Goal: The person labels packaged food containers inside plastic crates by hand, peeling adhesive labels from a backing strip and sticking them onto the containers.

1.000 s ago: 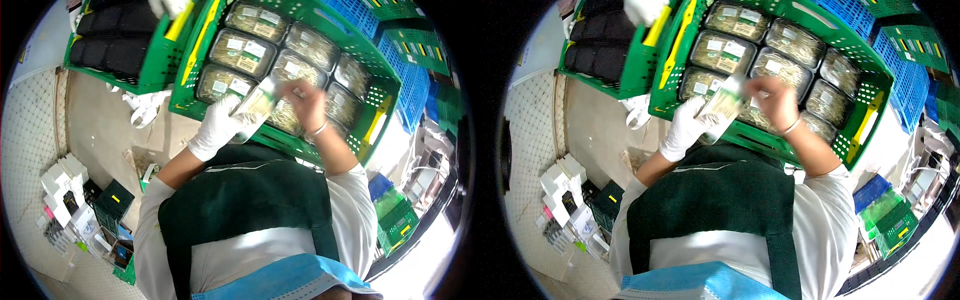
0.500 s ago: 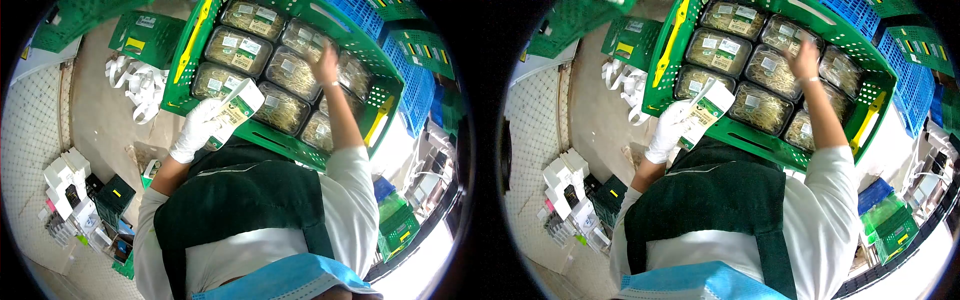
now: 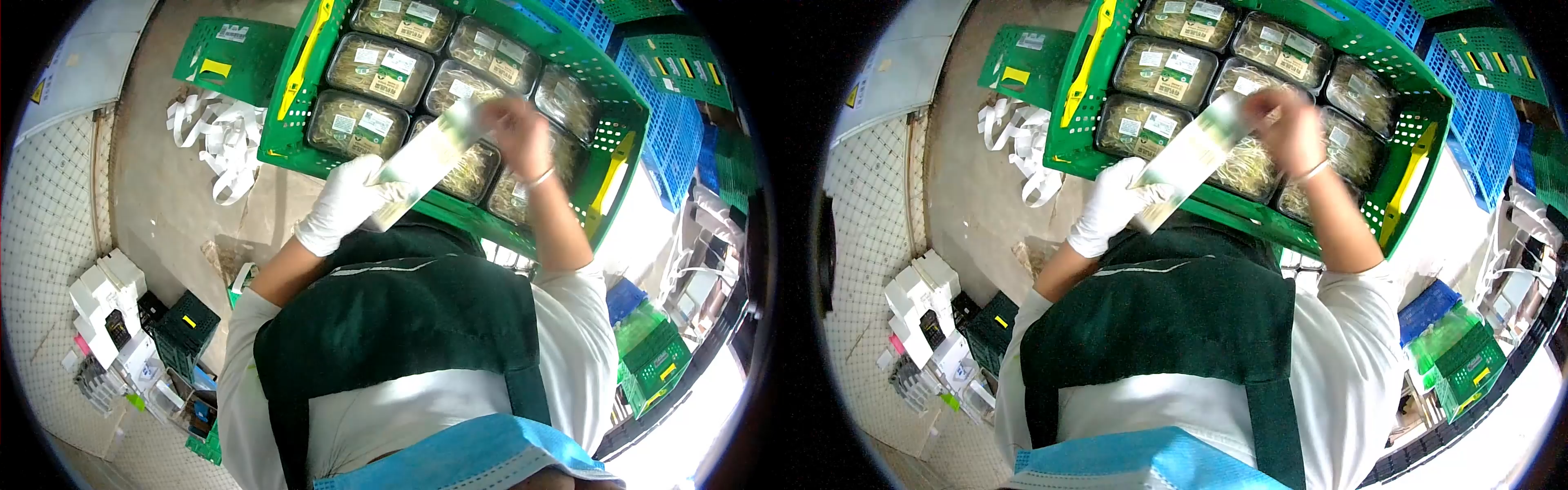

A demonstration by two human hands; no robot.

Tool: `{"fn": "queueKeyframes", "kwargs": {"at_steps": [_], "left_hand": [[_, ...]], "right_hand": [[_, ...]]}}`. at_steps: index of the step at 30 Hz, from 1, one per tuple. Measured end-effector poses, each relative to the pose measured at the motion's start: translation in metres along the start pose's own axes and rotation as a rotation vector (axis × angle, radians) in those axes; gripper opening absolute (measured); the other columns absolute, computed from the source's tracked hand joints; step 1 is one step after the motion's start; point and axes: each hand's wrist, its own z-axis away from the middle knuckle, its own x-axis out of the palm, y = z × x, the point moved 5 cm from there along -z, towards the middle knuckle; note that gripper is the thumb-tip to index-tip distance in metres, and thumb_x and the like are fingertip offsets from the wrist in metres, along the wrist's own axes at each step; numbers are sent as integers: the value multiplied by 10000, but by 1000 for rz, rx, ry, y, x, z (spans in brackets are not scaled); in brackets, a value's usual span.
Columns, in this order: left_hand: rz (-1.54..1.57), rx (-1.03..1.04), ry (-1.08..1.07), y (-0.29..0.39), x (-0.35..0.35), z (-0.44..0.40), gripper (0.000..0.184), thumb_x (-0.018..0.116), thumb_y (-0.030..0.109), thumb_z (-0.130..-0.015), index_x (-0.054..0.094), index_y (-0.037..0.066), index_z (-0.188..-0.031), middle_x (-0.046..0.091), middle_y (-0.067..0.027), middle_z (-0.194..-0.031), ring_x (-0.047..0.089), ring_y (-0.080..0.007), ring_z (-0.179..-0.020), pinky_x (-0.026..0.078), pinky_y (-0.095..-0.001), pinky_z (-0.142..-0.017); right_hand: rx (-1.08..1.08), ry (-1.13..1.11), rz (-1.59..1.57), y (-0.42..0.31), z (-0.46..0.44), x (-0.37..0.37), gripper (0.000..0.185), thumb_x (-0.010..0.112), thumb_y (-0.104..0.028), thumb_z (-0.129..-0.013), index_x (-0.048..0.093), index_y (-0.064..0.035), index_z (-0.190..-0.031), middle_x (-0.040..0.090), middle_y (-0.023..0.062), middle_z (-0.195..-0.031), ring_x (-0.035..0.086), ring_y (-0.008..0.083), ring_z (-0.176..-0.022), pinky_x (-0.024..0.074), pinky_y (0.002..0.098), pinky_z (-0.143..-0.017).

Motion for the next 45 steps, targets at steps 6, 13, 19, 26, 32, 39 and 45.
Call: {"fn": "queueKeyframes", "kwargs": {"at_steps": [6,13,19,26,32,39,45], "left_hand": [[634,-110,100,-48,-11,21,135,503,-52,-751,521,-16,-879,577,-38,-807,535,-80,-703,438,-197,-623],[734,0,110,-42,2,29,235,497,-44,-762,491,-12,-995,558,-60,-927,523,-89,-831,429,-215,-739],[410,2,-112,-30,5,24,350,496,-67,-730,473,-2,-1073,542,-66,-995,518,-104,-907,423,-230,-783],[246,176,294,-7,15,9,264,635,205,-748,503,22,-611,449,9,-530,343,-58,-526,334,-239,-463],[526,1,115,-31,-3,30,87,560,48,-736,559,-16,-795,565,-49,-714,519,-88,-623,417,-219,-545],[487,1,-29,-53,-5,34,178,530,-21,-734,543,-34,-911,544,-49,-904,501,-79,-785,402,-201,-670],[834,17,173,-34,-6,32,241,531,-59,-729,530,-21,-967,579,-51,-940,528,-91,-834,416,-216,-743]], "right_hand": [[-90,-146,847,145,-21,30,317,567,-266,-721,472,-87,-965,521,88,-922,495,252,-881,400,357,-740],[72,20,411,93,9,38,528,552,-383,-760,409,-37,-1133,526,154,-979,498,280,-893,406,359,-788],[-45,-381,-152,-43,44,51,253,646,-172,-703,550,-45,-899,566,100,-714,554,210,-630,445,282,-593],[-188,-87,-42,-58,47,38,135,640,-116,-690,580,-47,-789,589,117,-723,592,236,-634,461,301,-547],[206,-309,584,73,24,8,380,607,-293,-696,436,-58,-941,583,163,-840,574,310,-739,463,378,-617],[-122,-382,833,122,73,89,419,568,-315,-721,413,-40,-998,507,121,-874,545,267,-807,440,351,-668],[100,-264,813,125,23,40,355,535,-311,-747,459,-79,-1005,494,127,-934,530,289,-837,448,389,-673]]}}
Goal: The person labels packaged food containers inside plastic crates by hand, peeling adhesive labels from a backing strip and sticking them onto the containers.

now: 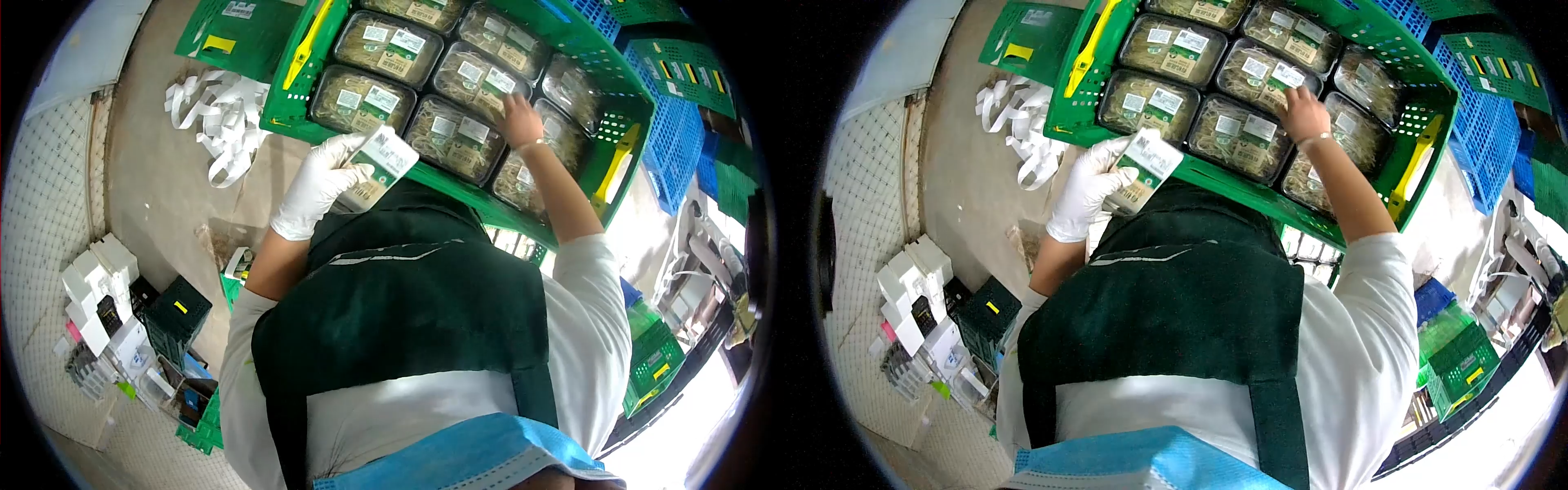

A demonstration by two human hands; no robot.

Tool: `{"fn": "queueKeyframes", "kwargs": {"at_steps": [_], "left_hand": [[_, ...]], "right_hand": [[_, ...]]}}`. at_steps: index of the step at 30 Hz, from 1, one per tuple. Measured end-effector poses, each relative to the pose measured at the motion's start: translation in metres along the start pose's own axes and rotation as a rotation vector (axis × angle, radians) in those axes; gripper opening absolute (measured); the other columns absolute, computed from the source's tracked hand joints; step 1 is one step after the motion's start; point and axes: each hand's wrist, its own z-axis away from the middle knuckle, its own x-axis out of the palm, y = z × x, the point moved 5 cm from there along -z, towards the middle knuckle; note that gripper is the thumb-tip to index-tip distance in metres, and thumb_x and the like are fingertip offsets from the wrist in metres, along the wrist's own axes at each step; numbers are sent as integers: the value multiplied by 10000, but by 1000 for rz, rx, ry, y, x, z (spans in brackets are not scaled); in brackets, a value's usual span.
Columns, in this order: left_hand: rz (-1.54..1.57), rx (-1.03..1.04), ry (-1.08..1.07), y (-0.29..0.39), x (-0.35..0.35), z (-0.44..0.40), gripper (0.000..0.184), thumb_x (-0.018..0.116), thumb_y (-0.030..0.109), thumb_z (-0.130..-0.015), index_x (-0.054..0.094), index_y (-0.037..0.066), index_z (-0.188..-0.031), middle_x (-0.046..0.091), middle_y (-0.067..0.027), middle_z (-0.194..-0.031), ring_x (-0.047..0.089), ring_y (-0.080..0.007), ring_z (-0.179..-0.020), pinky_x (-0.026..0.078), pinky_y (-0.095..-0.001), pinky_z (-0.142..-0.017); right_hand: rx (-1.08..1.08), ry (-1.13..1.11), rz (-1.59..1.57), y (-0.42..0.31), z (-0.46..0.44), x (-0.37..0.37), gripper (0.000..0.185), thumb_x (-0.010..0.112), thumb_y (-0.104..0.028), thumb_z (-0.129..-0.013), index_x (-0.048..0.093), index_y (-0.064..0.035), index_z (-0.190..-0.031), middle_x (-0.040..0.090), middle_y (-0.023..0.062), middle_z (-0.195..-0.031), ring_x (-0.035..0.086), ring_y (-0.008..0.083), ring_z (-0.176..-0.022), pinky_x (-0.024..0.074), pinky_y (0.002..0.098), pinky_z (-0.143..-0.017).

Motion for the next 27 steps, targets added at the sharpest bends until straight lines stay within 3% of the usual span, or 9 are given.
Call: {"fn": "queueKeyframes", "kwargs": {"at_steps": [5,8,10,12,14,18,20,24,27], "left_hand": [[-144,-9,-72,-1,-10,-1,140,567,1,-748,573,6,-887,579,-11,-831,496,-45,-726,399,-182,-671],[-85,-216,-4,-10,-20,2,168,546,-19,-752,573,5,-916,574,-25,-874,514,-73,-783,409,-213,-726],[-26,-170,-35,2,-8,1,227,516,-48,-752,544,-10,-974,572,-66,-956,526,-113,-871,408,-243,-788],[8,-95,7,12,8,-3,247,504,-58,-753,527,-19,-995,562,-99,-987,538,-139,-881,421,-260,-793],[41,-11,30,20,4,-7,266,492,-68,-753,509,-28,-1016,552,-132,-1018,550,-165,-891,433,-277,-798],[-63,27,-14,14,-19,-16,179,506,-27,-776,552,-25,-949,589,-93,-945,541,-104,-831,420,-229,-753],[-165,45,-5,5,-30,-17,151,511,-9,-784,562,-28,-925,597,-71,-894,533,-83,-775,419,-214,-705],[-108,17,-30,4,-13,-26,163,518,9,-789,561,-34,-940,598,-59,-867,526,-72,-747,414,-199,-678],[-227,79,-172,13,19,-34,215,493,8,-791,545,-40,-994,592,-76,-912,532,-95,-802,416,-215,-722]], "right_hand": [[195,444,37,43,-70,-9,324,488,-182,-755,455,-92,-1063,478,114,-1057,477,295,-950,409,391,-773],[153,251,35,57,-109,18,413,403,-271,-811,373,-148,-1204,386,73,-1239,396,289,-1102,336,392,-890],[276,-25,70,62,-115,14,536,344,-443,-823,242,-196,-1288,200,49,-1363,263,254,-1217,228,433,-965],[347,-196,118,71,-112,1,611,365,-511,-794,242,-174,-1289,182,66,-1368,234,267,-1228,215,439,-970],[285,69,220,67,-101,-13,610,449,-492,-767,323,-119,-1233,265,116,-1323,287,298,-1189,271,409,-950],[28,-136,-94,-8,-3,-6,466,534,-395,-748,422,-101,-1092,490,87,-1022,546,258,-852,472,360,-648],[-90,-333,48,-32,36,41,536,561,-399,-726,392,-130,-1158,493,90,-934,566,242,-762,481,356,-572],[-184,-233,63,-47,48,25,634,557,-436,-732,345,-108,-1232,520,107,-901,571,252,-751,478,340,-587],[146,-325,-824,-56,46,-13,492,590,-402,-739,505,-33,-1054,593,134,-819,581,241,-770,454,311,-660]]}}
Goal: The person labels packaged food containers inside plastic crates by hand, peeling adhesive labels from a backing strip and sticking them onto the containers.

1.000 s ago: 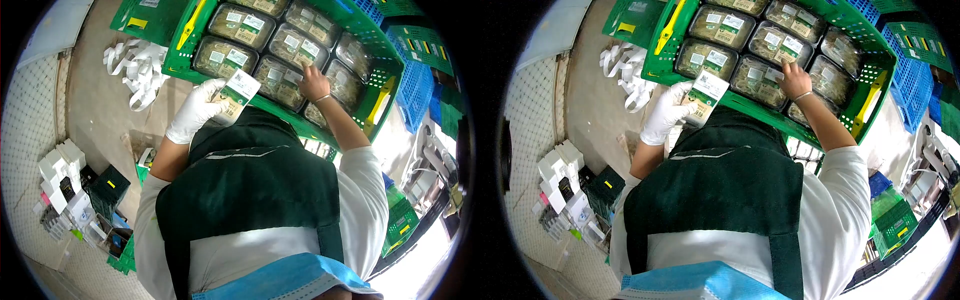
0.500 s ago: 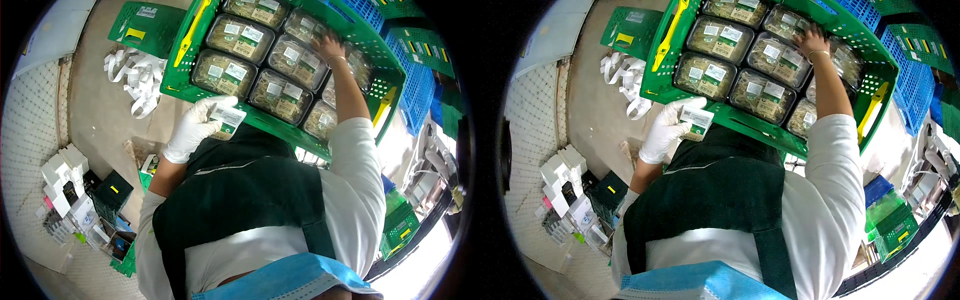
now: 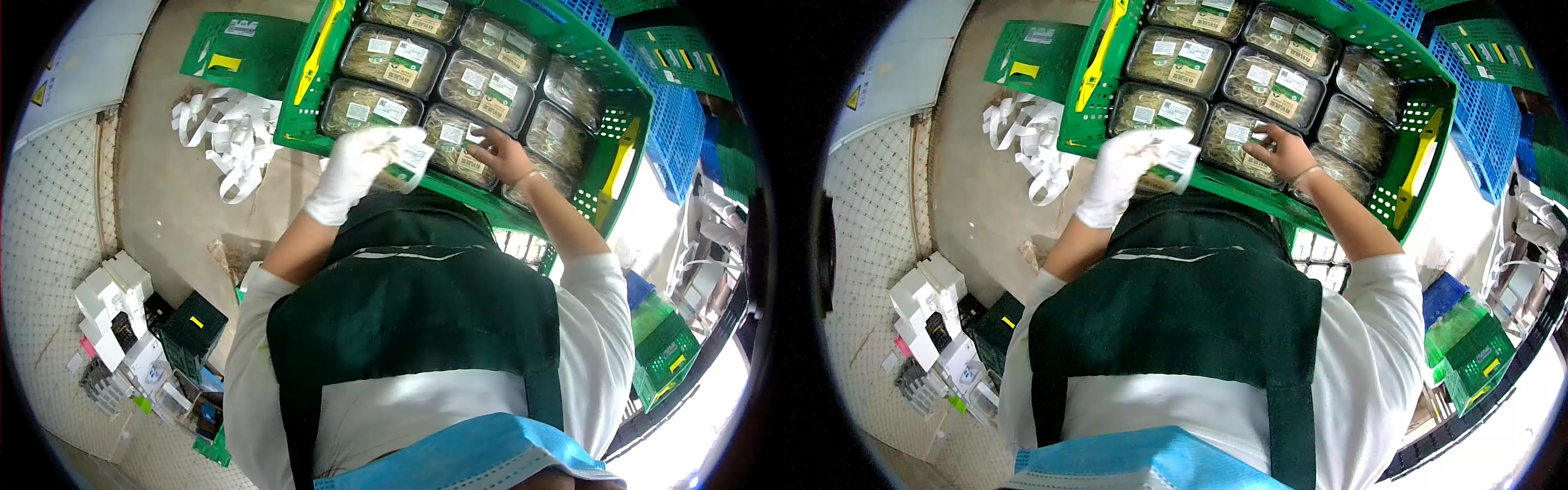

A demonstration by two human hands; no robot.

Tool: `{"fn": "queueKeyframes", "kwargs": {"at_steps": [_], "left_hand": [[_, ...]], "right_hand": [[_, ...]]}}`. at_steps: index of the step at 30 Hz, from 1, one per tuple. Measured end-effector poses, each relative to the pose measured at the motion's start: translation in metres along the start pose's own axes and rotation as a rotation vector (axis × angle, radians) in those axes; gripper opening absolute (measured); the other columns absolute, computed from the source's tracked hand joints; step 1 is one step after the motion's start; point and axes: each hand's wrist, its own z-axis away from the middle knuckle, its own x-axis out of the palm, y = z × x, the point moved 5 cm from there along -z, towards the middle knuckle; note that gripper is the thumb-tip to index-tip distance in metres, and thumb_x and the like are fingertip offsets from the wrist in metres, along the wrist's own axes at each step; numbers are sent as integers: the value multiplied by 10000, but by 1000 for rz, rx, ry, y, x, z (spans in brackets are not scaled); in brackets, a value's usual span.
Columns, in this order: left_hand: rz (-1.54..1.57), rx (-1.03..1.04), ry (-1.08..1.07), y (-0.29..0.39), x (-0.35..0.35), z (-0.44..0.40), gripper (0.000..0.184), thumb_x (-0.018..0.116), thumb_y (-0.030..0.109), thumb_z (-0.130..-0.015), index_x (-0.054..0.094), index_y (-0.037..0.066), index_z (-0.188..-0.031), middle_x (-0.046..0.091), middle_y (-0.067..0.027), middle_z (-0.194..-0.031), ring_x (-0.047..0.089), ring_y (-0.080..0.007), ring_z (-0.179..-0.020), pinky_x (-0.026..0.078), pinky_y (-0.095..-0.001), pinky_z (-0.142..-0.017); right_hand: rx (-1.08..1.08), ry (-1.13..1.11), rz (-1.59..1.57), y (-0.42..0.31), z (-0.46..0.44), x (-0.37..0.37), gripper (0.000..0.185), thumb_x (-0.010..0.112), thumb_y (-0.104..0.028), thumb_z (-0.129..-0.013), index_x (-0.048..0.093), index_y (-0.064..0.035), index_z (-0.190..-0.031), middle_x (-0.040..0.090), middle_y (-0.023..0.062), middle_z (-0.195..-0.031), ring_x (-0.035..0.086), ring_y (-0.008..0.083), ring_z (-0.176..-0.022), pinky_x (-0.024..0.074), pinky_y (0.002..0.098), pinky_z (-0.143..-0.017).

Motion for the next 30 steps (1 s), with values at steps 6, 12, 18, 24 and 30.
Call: {"fn": "queueKeyframes", "kwargs": {"at_steps": [6,12,18,24,30], "left_hand": [[-303,179,-34,13,33,-10,125,528,83,-773,563,-14,-844,591,-92,-752,524,-101,-682,420,-249,-607],[-501,234,-178,12,56,-11,203,588,146,-737,549,-21,-847,569,-121,-739,559,-175,-659,439,-256,-601],[-467,104,-176,0,41,-13,165,583,-2,-711,571,-28,-873,536,-26,-794,520,-110,-778,421,-208,-692],[84,-106,-137,-7,42,-10,235,560,-24,-744,544,7,-976,573,-36,-878,528,-79,-790,426,-209,-696],[11,-76,-191,-21,32,-8,131,579,17,-758,557,15,-887,582,-12,-816,506,-55,-726,420,-192,-671]], "right_hand": [[-483,197,89,-117,51,-10,412,674,-275,-662,537,-21,-956,579,147,-808,568,250,-726,448,296,-666],[-124,615,445,-34,74,-139,281,618,-144,-686,545,-46,-938,581,150,-837,564,292,-779,456,339,-667],[240,-128,840,141,78,-94,390,579,-133,-696,447,-50,-1053,520,177,-1015,525,317,-914,433,378,-782],[401,-117,847,156,57,-79,351,461,-87,-755,405,-71,-1101,503,171,-1043,530,316,-907,452,379,-724],[333,79,894,154,85,-72,430,563,-173,-696,404,-90,-1087,508,160,-973,510,337,-908,441,383,-751]]}}
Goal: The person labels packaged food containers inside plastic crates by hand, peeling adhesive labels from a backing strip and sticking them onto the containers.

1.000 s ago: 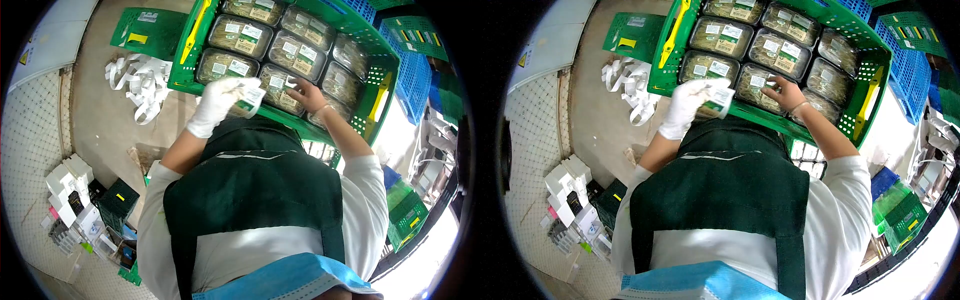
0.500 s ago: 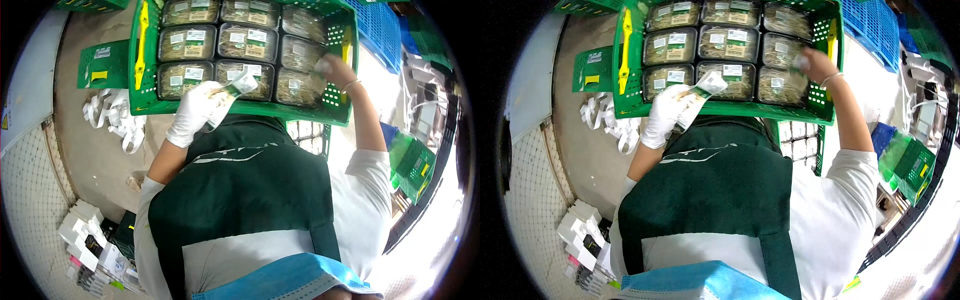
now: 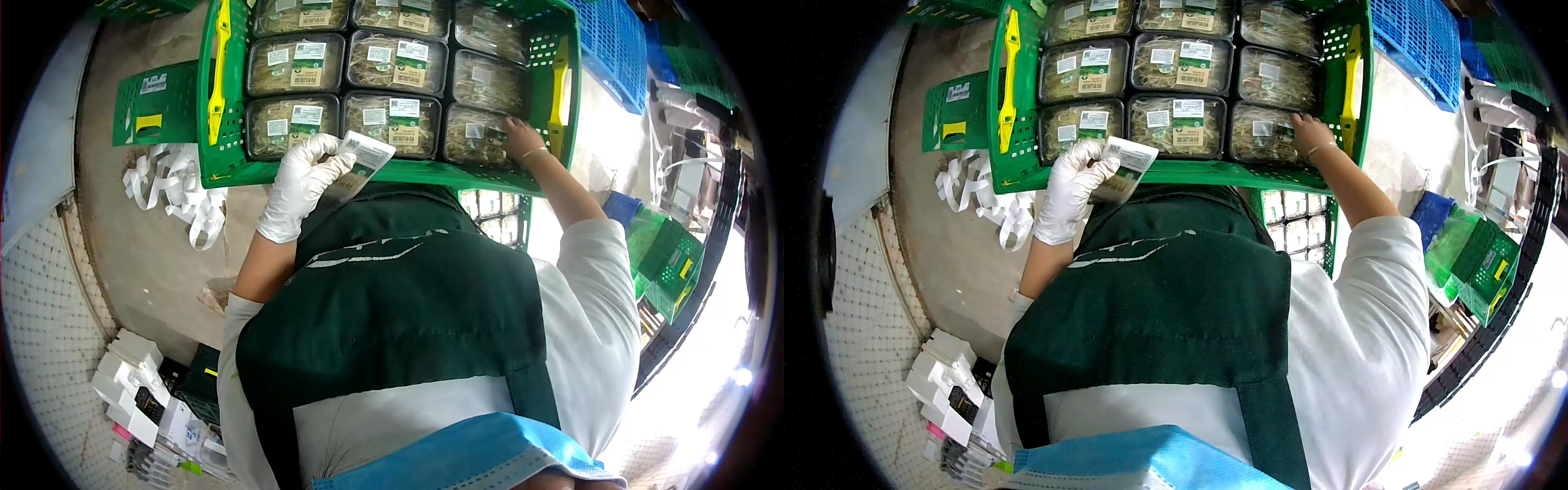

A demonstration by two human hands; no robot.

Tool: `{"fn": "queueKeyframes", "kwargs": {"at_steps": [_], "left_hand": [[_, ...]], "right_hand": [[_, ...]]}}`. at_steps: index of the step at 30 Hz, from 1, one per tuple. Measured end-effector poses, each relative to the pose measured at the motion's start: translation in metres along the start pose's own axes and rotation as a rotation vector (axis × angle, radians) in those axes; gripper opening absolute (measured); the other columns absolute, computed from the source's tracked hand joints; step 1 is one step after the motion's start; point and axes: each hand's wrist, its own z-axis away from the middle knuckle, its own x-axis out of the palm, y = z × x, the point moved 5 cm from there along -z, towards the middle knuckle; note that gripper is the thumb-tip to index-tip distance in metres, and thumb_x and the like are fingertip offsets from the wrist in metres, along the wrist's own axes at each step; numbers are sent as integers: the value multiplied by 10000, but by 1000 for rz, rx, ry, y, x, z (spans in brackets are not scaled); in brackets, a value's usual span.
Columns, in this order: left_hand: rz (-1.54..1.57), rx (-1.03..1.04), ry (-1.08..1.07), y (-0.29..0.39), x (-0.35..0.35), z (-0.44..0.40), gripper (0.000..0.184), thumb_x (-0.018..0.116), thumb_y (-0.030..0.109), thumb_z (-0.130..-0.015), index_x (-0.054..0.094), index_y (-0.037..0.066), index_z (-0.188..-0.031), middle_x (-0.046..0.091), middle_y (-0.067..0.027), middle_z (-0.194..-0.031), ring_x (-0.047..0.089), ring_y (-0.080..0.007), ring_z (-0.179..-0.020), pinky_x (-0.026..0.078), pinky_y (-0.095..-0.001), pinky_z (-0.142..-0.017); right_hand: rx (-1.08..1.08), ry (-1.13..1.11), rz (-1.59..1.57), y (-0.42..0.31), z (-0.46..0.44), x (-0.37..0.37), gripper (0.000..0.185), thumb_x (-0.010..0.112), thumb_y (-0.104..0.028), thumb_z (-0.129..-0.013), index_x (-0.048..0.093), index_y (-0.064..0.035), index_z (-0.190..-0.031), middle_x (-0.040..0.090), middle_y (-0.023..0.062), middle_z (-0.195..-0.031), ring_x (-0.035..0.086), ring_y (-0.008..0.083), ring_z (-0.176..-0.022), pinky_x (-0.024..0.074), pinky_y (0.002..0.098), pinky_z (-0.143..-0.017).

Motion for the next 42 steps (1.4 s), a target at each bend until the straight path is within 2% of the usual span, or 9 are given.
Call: {"fn": "queueKeyframes", "kwargs": {"at_steps": [7,11,19,23,25,30,34,39,42], "left_hand": [[-29,-70,46,-5,-5,3,141,565,12,-769,555,3,-909,579,-13,-821,510,-56,-733,421,-182,-660],[113,-1,-51,0,9,1,316,480,-84,-763,495,5,-1065,547,-75,-1011,516,-104,-903,407,-210,-773],[119,173,-84,17,27,-4,494,363,-157,-725,390,13,-1188,421,-126,-1216,433,-185,-1101,335,-261,-914],[43,138,-90,11,36,-1,342,386,-94,-769,456,-31,-1098,545,-121,-1059,529,-166,-962,398,-254,-845],[-9,128,-98,20,39,1,270,440,-54,-773,522,-23,-1029,581,-106,-977,552,-142,-888,423,-239,-788],[-512,162,27,18,38,3,201,644,124,-730,488,21,-655,460,29,-598,365,-54,-552,325,-203,-491],[-50,-51,29,2,41,4,213,575,42,-758,523,-17,-957,565,-40,-830,510,-70,-735,436,-204,-645],[-315,-129,-77,-10,4,7,251,533,-12,-762,510,-18,-1012,566,-50,-920,526,-84,-821,432,-220,-713],[-11,-37,-48,-5,11,10,301,528,-49,-752,504,-6,-1050,557,-43,-959,515,-87,-855,410,-221,-760]], "right_hand": [[177,36,-77,9,2,-21,394,588,-188,-667,457,-118,-1031,503,170,-989,509,337,-909,433,391,-766],[-77,28,-431,-1,-7,-5,323,560,-107,-685,504,-110,-1003,487,146,-1016,510,323,-894,432,371,-751],[78,-280,-1,1,-6,-2,473,634,-297,-693,486,-22,-1048,498,158,-1067,458,287,-1033,374,355,-878],[-454,-169,-1258,-123,31,-103,471,649,-266,-706,483,10,-1049,566,150,-967,559,255,-868,438,295,-779],[-708,12,-1103,-173,62,-143,333,640,-194,-716,536,5,-962,600,115,-868,584,209,-777,458,262,-703],[-503,228,-1129,-155,76,-160,123,631,-56,-705,607,-27,-822,605,73,-735,579,141,-671,456,240,-626],[-98,573,-539,-34,32,-192,140,528,-49,-742,572,-76,-872,608,99,-838,586,222,-792,474,308,-669],[187,13,5,43,-78,-75,280,460,-125,-752,442,-95,-1030,538,147,-1001,517,314,-940,429,397,-773],[175,170,-59,41,-91,-44,345,468,-193,-753,419,-91,-1078,537,187,-996,535,337,-897,431,398,-766]]}}
